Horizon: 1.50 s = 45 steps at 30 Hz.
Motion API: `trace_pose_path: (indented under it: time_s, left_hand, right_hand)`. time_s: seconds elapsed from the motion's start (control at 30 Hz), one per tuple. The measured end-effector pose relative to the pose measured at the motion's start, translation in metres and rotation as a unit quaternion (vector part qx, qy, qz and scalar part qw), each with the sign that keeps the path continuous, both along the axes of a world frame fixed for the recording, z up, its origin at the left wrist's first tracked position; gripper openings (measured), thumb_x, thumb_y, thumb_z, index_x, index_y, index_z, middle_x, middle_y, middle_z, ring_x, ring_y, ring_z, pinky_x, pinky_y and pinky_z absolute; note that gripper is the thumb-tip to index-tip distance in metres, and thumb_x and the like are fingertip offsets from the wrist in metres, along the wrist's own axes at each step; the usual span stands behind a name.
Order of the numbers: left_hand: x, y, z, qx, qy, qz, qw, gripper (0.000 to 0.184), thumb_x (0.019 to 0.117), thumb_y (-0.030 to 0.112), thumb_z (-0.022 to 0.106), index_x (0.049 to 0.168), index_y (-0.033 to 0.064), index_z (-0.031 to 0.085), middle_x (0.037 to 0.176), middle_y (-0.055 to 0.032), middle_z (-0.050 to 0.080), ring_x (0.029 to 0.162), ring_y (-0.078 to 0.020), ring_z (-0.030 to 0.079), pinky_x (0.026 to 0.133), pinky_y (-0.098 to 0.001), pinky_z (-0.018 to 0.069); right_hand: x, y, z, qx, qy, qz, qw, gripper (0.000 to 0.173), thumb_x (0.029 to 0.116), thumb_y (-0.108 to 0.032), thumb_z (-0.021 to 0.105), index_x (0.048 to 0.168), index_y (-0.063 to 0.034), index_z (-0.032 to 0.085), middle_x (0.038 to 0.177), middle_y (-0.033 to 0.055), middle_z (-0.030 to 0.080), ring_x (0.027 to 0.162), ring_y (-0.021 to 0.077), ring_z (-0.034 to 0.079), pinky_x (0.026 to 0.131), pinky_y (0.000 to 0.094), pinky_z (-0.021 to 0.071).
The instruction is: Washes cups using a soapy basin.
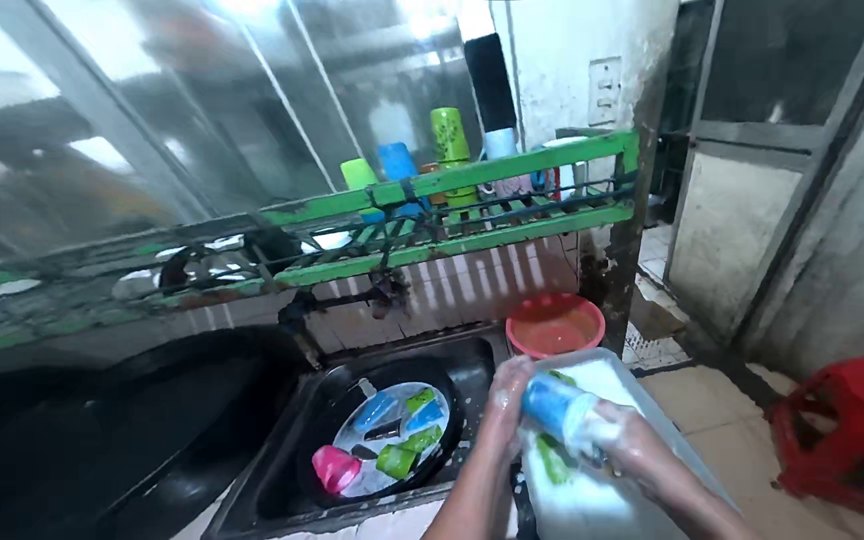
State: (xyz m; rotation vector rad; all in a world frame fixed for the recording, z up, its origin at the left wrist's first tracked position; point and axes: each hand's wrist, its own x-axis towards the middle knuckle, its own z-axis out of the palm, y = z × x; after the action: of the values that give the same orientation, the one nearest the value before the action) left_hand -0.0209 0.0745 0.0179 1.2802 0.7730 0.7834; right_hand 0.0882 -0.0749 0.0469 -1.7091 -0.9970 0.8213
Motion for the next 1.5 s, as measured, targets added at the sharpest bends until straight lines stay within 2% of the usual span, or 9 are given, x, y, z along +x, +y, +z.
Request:
trace_pose_path:
  time_s: [0.1, 0.33, 0.53, 0.77, 0.97, 1.03, 1.17, 1.33, 1.5]
  left_hand:
    - [0.024, -0.026, 0.006, -0.103, -0.193, 0.061, 0.974, 0.050, 0.1097, 0.036, 0.041, 0.150, 0.0068, 0.041, 0.125, -0.0176, 0.064, 0.108, -0.0250, 0.067, 0.091, -0.0434, 0.0572]
    - [0.051, -0.053, -0.018, -0.117, -0.101, 0.088, 0.984, 0.067, 0.1023, 0.029, 0.062, 0.154, 0.0034, 0.028, 0.138, -0.0245, 0.054, 0.119, -0.0284, 0.061, 0.099, -0.0440, 0.0535]
    - [0.030, -0.053, -0.025, -0.207, -0.207, -0.028, 0.956, 0.054, 0.1088, 0.041, 0.042, 0.148, 0.0046, 0.042, 0.129, -0.0174, 0.065, 0.110, -0.0245, 0.067, 0.094, -0.0420, 0.0570]
    - [0.044, -0.068, -0.019, -0.179, -0.114, 0.076, 0.974, 0.086, 0.0937, 0.020, 0.073, 0.158, 0.0090, 0.018, 0.141, -0.0258, 0.050, 0.118, -0.0313, 0.061, 0.096, -0.0469, 0.0554]
    - [0.023, -0.047, -0.024, -0.210, -0.190, -0.036, 0.958, 0.053, 0.1065, 0.043, 0.046, 0.144, 0.0052, 0.047, 0.123, -0.0155, 0.067, 0.105, -0.0227, 0.068, 0.090, -0.0402, 0.0572]
    - [0.023, -0.048, -0.015, -0.215, -0.175, -0.037, 0.960, 0.047, 0.1066, 0.037, 0.049, 0.143, 0.0066, 0.047, 0.118, -0.0153, 0.067, 0.099, -0.0224, 0.068, 0.085, -0.0394, 0.0576]
    - [0.042, -0.072, -0.018, -0.180, -0.128, 0.062, 0.973, 0.085, 0.0938, 0.018, 0.072, 0.158, 0.0110, 0.018, 0.140, -0.0255, 0.050, 0.117, -0.0313, 0.062, 0.095, -0.0471, 0.0560]
    - [0.028, -0.052, -0.025, -0.225, -0.185, -0.034, 0.956, 0.055, 0.1033, 0.044, 0.055, 0.145, 0.0092, 0.047, 0.122, -0.0147, 0.066, 0.106, -0.0232, 0.066, 0.090, -0.0413, 0.0562]
    - [0.033, -0.065, -0.019, -0.184, -0.102, 0.011, 0.978, 0.071, 0.0953, 0.029, 0.070, 0.152, 0.0080, 0.033, 0.128, -0.0215, 0.060, 0.109, -0.0280, 0.065, 0.091, -0.0443, 0.0572]
  right_hand:
    - [-0.024, 0.005, 0.014, 0.067, 0.168, -0.096, 0.979, 0.019, 0.0967, -0.004, 0.059, 0.115, -0.0008, 0.063, 0.091, 0.0063, 0.068, 0.078, 0.0125, 0.067, 0.069, 0.0309, 0.0582]
    - [-0.008, 0.003, -0.056, -0.034, -0.434, 0.002, 0.900, 0.034, 0.0942, -0.015, 0.063, 0.116, 0.0100, 0.069, 0.115, 0.0303, 0.069, 0.112, 0.0458, 0.067, 0.098, 0.0590, 0.0515]
    - [-0.029, 0.022, -0.026, 0.052, 0.028, -0.177, 0.982, 0.026, 0.0968, -0.002, 0.059, 0.121, 0.0072, 0.060, 0.102, 0.0165, 0.067, 0.090, 0.0196, 0.067, 0.080, 0.0369, 0.0583]
    - [-0.006, 0.002, -0.070, -0.102, -0.479, 0.077, 0.868, 0.033, 0.0993, -0.015, 0.056, 0.121, 0.0071, 0.069, 0.123, 0.0307, 0.067, 0.120, 0.0483, 0.063, 0.101, 0.0634, 0.0479]
    - [-0.044, 0.025, -0.034, 0.119, 0.023, -0.174, 0.977, 0.021, 0.0947, 0.001, 0.052, 0.114, 0.0068, 0.059, 0.096, 0.0134, 0.066, 0.087, 0.0153, 0.067, 0.077, 0.0308, 0.0584]
    - [-0.043, 0.019, -0.046, 0.044, -0.220, -0.092, 0.970, 0.034, 0.0947, -0.001, 0.057, 0.122, 0.0183, 0.061, 0.119, 0.0303, 0.067, 0.117, 0.0345, 0.065, 0.104, 0.0448, 0.0495]
    - [0.004, 0.002, -0.091, -0.013, -0.468, 0.040, 0.883, 0.036, 0.0972, -0.021, 0.059, 0.119, 0.0047, 0.071, 0.120, 0.0266, 0.070, 0.118, 0.0425, 0.066, 0.101, 0.0590, 0.0504]
    - [-0.036, 0.020, -0.036, 0.122, 0.065, -0.165, 0.977, 0.018, 0.0953, 0.002, 0.051, 0.112, 0.0034, 0.058, 0.091, 0.0085, 0.066, 0.081, 0.0113, 0.066, 0.072, 0.0285, 0.0583]
    - [-0.009, -0.001, -0.087, -0.021, -0.472, 0.037, 0.881, 0.031, 0.0941, -0.010, 0.061, 0.115, 0.0102, 0.070, 0.118, 0.0298, 0.070, 0.116, 0.0456, 0.066, 0.099, 0.0602, 0.0511]
